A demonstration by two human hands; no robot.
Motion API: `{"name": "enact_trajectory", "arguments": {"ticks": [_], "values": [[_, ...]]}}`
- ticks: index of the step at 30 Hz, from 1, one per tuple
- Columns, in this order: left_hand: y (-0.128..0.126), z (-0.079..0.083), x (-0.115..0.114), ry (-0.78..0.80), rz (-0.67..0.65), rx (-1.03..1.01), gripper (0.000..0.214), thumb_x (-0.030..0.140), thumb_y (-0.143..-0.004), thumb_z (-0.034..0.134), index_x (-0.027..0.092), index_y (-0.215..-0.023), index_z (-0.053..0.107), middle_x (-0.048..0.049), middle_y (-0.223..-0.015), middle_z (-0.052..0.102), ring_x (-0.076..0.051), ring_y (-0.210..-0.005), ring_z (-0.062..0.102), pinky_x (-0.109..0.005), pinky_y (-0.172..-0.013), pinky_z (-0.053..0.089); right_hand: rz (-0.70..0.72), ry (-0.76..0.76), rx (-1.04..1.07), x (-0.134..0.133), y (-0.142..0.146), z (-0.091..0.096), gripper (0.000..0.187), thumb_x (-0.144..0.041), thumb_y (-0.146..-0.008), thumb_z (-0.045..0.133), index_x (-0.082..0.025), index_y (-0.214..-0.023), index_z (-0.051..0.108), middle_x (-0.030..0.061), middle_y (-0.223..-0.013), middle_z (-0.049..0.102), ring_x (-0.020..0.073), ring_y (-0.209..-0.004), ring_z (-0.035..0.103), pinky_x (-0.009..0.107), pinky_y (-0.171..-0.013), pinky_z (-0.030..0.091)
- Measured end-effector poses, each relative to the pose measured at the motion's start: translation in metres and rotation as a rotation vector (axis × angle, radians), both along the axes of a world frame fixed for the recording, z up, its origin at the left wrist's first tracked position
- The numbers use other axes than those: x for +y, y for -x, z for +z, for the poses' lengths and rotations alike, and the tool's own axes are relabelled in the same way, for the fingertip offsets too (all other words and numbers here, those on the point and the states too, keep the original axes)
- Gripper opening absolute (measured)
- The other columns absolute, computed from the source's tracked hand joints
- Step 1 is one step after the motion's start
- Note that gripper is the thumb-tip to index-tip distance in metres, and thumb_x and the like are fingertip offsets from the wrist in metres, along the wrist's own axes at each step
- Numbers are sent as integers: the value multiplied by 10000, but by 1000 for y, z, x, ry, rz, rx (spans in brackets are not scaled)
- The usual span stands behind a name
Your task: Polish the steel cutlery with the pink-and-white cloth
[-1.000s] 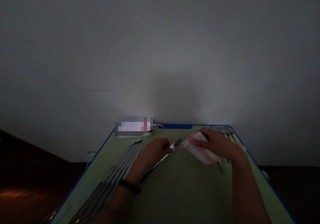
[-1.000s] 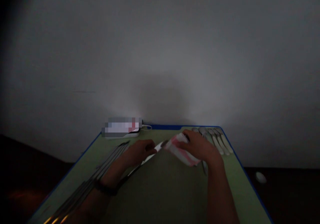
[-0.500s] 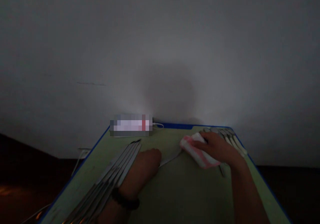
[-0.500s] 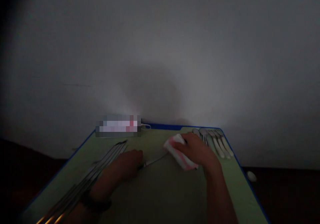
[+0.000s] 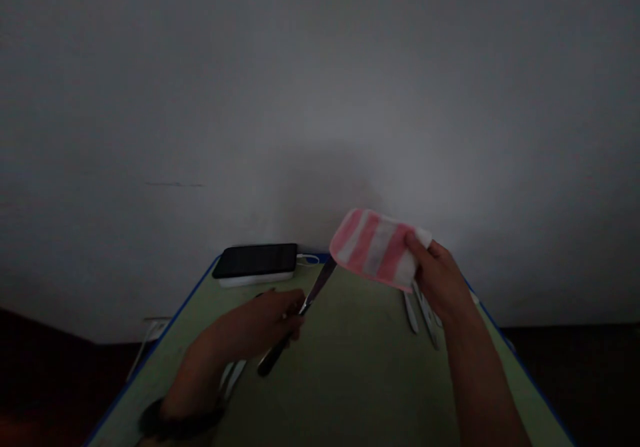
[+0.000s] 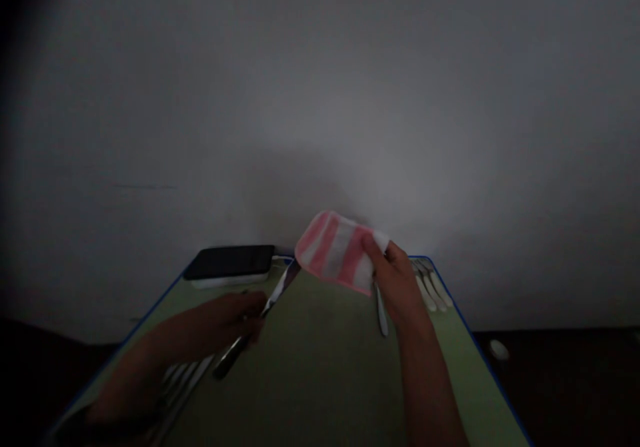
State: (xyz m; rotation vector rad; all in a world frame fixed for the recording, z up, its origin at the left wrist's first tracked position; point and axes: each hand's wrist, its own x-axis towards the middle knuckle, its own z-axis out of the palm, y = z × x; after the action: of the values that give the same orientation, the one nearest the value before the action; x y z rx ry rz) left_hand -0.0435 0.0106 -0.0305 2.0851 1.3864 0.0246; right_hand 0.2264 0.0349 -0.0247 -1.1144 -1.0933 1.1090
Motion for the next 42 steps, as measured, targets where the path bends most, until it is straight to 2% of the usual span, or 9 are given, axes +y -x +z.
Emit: {"name": "enact_trajectory", "arguments": {"ticks": [5,9,14,17,23,25,28,32,42], "values": [[0,25,-9,-55,66,-254,255,382,-902,303,202,-970,472,0,-725,599,-131,-614,573,-223,-543,420,-123,-76,379,7,8,8,462,-448,-756,571,-167,-1121,543,90,-1093,632,209,-982,600,332,-769,521],[-5,30,-11,-114,150,-262,286,415,-912,274,192,-990,435,43,-551,537,-132,-501,541,-231,-503,397,-165,-76,442,3,4,16,428,-409,-803,499,-167,-1156,517,91,-1185,585,206,-1099,546,349,-854,504],[-10,9,-3,-300,105,-95,262,367,-907,290,187,-907,480,-42,-792,612,-169,-693,580,-269,-613,420,-154,-109,314,-2,-7,17,412,-441,-821,427,-200,-1141,524,76,-1170,593,220,-1115,537,371,-832,520],[-11,-12,5,-323,140,147,243,352,-869,377,169,-860,537,-79,-847,623,-199,-737,591,-293,-640,428,-164,-71,291,-1,-7,13,415,-460,-802,446,-202,-1111,545,80,-1114,621,237,-1075,564,386,-800,535],[-7,-31,14,-324,198,224,429,486,-870,365,166,-848,650,-116,-1001,590,-231,-841,604,-319,-701,460,-213,-2,354,-2,3,11,426,-433,-772,516,-197,-1126,547,69,-1171,589,234,-1014,595,372,-798,540],[-3,-29,15,-347,218,226,451,481,-889,325,178,-892,660,-129,-1164,520,-257,-952,579,-338,-731,466,-228,39,386,-3,6,14,433,-416,-767,529,-189,-1135,543,72,-1209,566,233,-1004,598,365,-793,541],[3,-28,15,-354,265,231,393,452,-882,376,203,-904,679,-120,-1426,264,-341,-1181,430,-403,-817,452,-238,101,399,-4,9,17,444,-410,-763,534,-180,-1143,537,84,-1216,560,235,-977,608,364,-776,546],[7,-32,16,-271,326,235,354,462,-863,423,244,-982,676,-115,-1497,98,-413,-1278,275,-496,-899,393,-182,130,341,-6,11,17,471,-446,-758,530,-177,-1145,532,99,-1148,601,241,-940,622,367,-750,551],[9,-41,18,-170,308,354,406,454,-871,394,181,-962,679,-196,-1376,385,-358,-1266,336,-468,-904,404,-163,107,286,-6,8,9,474,-464,-739,559,-150,-1093,575,99,-937,672,238,-831,646,364,-712,547]]}}
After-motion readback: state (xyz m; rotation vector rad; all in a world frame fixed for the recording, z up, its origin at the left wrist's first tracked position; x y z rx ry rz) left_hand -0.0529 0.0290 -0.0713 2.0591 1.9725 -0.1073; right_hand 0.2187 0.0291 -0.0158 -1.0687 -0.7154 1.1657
